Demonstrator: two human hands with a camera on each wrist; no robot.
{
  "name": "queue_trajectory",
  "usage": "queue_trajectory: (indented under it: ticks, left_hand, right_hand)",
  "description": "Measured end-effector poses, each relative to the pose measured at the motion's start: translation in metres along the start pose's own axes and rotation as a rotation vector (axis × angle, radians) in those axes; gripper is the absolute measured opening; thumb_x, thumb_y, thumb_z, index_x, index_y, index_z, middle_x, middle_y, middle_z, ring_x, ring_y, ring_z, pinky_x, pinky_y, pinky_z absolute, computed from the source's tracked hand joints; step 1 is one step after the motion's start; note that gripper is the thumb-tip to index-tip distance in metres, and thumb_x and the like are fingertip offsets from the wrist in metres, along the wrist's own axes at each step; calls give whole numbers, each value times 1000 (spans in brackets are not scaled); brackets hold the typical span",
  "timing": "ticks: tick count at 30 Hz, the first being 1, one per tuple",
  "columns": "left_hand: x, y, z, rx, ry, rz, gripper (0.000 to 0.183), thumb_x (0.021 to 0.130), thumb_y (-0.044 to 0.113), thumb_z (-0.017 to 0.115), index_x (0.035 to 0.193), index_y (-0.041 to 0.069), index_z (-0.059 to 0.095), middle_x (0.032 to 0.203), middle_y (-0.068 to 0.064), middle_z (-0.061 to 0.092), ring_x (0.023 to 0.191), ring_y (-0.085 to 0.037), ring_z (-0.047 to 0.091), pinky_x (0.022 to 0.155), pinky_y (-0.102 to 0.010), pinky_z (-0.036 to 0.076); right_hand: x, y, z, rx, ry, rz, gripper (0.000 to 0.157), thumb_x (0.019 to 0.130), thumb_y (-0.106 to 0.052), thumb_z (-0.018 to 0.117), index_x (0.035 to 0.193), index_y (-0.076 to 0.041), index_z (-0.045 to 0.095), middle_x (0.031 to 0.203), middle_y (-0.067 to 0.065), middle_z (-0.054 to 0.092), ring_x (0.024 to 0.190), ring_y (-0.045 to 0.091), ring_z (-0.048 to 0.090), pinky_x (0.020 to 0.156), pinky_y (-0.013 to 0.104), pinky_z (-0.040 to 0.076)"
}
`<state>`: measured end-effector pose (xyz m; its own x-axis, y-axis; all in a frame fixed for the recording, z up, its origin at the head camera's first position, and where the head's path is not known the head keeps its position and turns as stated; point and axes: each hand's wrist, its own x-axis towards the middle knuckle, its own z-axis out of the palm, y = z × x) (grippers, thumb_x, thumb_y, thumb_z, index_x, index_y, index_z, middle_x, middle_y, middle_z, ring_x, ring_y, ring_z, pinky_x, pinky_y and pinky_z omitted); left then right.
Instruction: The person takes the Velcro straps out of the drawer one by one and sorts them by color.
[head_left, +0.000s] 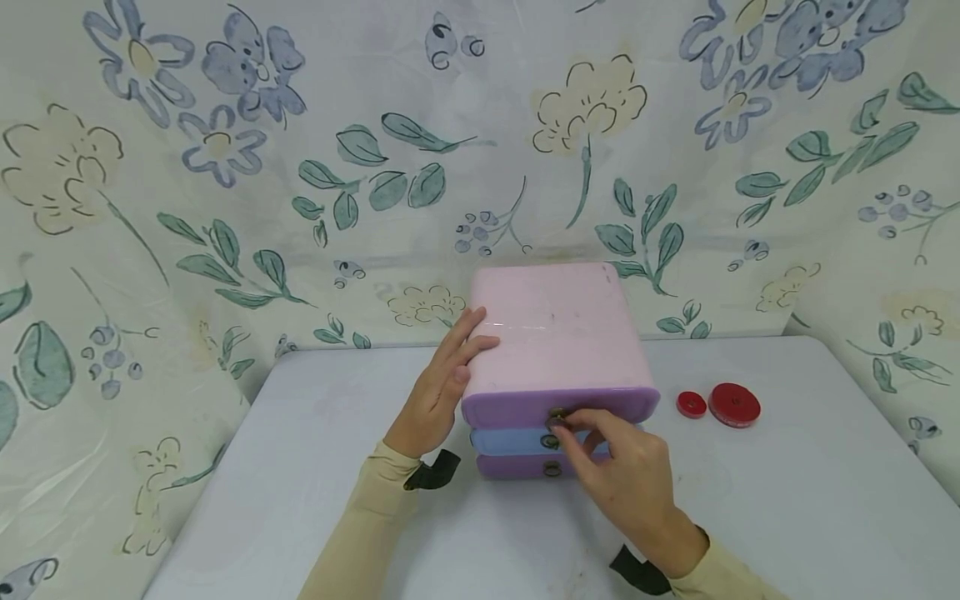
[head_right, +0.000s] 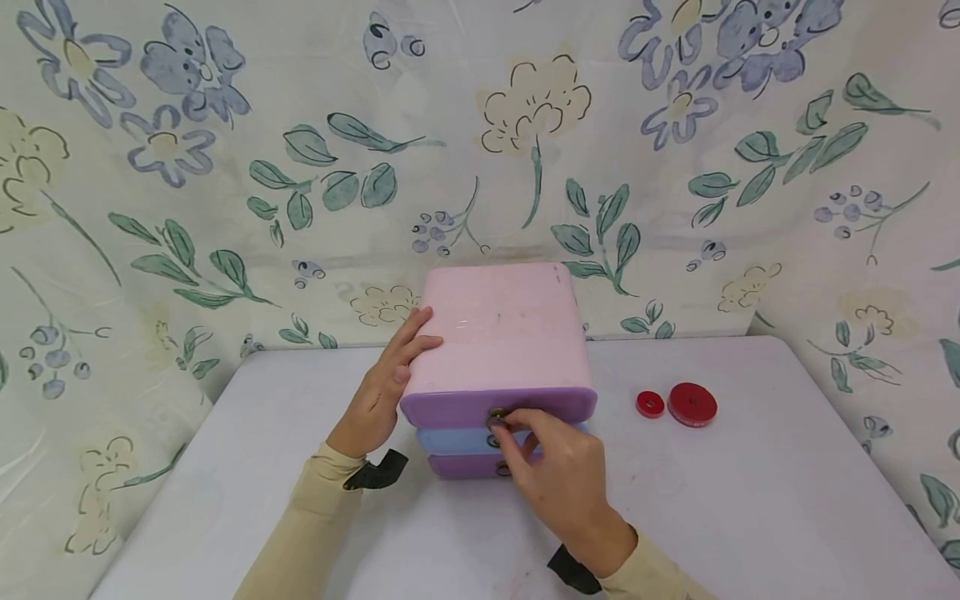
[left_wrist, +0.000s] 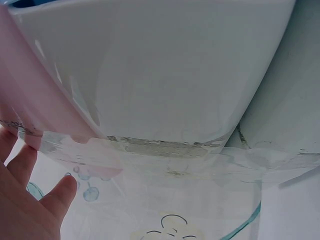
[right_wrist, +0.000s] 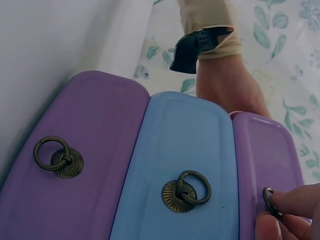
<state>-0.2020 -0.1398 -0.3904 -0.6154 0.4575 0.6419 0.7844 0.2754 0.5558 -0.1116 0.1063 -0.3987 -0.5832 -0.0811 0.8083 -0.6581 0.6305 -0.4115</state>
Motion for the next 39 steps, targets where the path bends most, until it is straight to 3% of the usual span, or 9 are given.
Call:
queue_trajectory:
  ticks: [13,21,39]
  left_hand:
    - [0,1,0,6,1,-5,42,110,26,30,143,10,51,166,-6,23,154,-27,10,123,-51,11]
    - [0,1,0,4,3,2,41,110,24,30,143,10,51,166,-6,24,154,-28,10,123,-50,11]
    - [0,0,1,0,3,6,41,110,22,30,143,10,51,166,-7,24,154,-28,10,123,-50,10]
  right_hand:
    - [-8,5,-7,-16,11,-11,27,70,-2,88,90,-8,72,80,-1,74,59,6,62,50,14,46]
    - [-16,8,-13,-23,-10,32,26,70,-1,88,89,-8,72,80,-2,74,60,3,61,51,13,44]
    - [-36,14,-6,-36,-84,33,29,68,-4,90,91,-8,72,80,-2,74,61,2,59,53,11,46]
